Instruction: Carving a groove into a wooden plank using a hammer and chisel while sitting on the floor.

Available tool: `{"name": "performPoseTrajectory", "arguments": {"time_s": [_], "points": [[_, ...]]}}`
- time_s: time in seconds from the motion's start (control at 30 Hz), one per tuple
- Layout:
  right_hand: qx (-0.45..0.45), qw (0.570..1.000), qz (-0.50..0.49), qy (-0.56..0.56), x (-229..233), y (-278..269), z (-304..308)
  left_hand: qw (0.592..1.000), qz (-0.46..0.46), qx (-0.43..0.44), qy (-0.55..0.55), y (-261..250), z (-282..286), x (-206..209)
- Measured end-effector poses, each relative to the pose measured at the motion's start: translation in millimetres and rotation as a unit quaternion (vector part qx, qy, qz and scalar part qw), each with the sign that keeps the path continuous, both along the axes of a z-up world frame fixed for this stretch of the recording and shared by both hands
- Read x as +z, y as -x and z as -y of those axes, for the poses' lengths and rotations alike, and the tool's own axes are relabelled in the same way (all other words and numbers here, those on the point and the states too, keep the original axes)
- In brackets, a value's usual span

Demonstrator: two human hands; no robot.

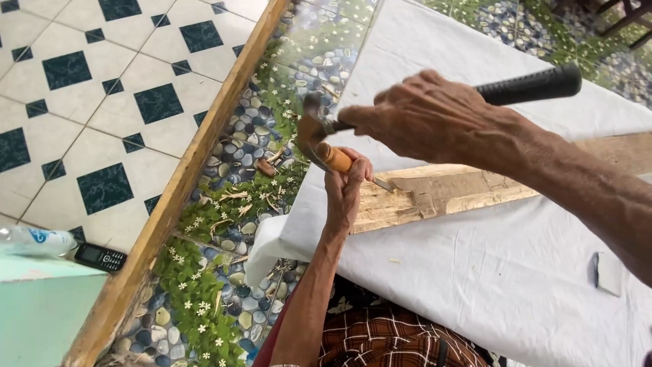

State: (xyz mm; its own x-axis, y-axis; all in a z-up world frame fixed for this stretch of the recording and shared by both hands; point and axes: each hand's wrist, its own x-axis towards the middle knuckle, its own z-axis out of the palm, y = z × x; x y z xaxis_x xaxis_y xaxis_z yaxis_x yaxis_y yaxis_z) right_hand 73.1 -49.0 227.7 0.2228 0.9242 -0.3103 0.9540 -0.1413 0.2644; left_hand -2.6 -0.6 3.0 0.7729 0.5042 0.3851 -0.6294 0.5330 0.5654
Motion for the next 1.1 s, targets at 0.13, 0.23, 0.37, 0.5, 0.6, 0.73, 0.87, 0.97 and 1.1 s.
{"name": "performPoseTrajectory", "arguments": {"time_s": [0.13, 0.23, 0.37, 0.5, 0.6, 0.73, 0.87, 0.97, 1.1], "points": [[0.109, 0.970, -0.047, -0.212, 15.6, 10.5, -5.6, 1.000, 0.006, 0.001, -0.005, -1.1, 0.8, -1.7], [0.099, 0.976, -0.056, -0.185, 6.1, 11.2, 6.4, 1.000, 0.010, 0.001, -0.009, -1.1, 4.5, -3.5], [0.017, 0.999, -0.014, -0.041, -6.3, -8.9, 7.0, 1.000, 0.008, -0.011, 0.004, -0.1, 6.4, -4.3], [0.129, 0.953, -0.102, -0.256, 9.6, 5.2, 9.5, 1.000, 0.010, -0.004, -0.010, -7.6, 2.3, -12.1], [0.098, 0.955, -0.159, -0.230, -7.1, 0.7, 22.0, 1.000, 0.028, -0.008, -0.005, -11.4, 0.7, -15.8], [-0.149, 0.980, -0.115, -0.069, -32.9, -14.2, 39.2, 0.998, -0.002, 0.015, 0.055, -16.1, -8.7, -23.5], [-0.169, 0.943, -0.192, -0.213, -31.4, -21.8, 64.6, 0.994, 0.002, 0.000, 0.105, -23.1, -11.7, -36.3], [-0.200, 0.928, -0.193, -0.248, -27.5, -19.0, 80.9, 0.994, 0.006, 0.006, 0.112, -24.5, -6.3, -37.6], [-0.210, 0.921, -0.199, -0.260, -28.5, -17.4, 95.1, 0.995, 0.007, 0.034, 0.099, -27.3, 0.2, -39.0]]}}
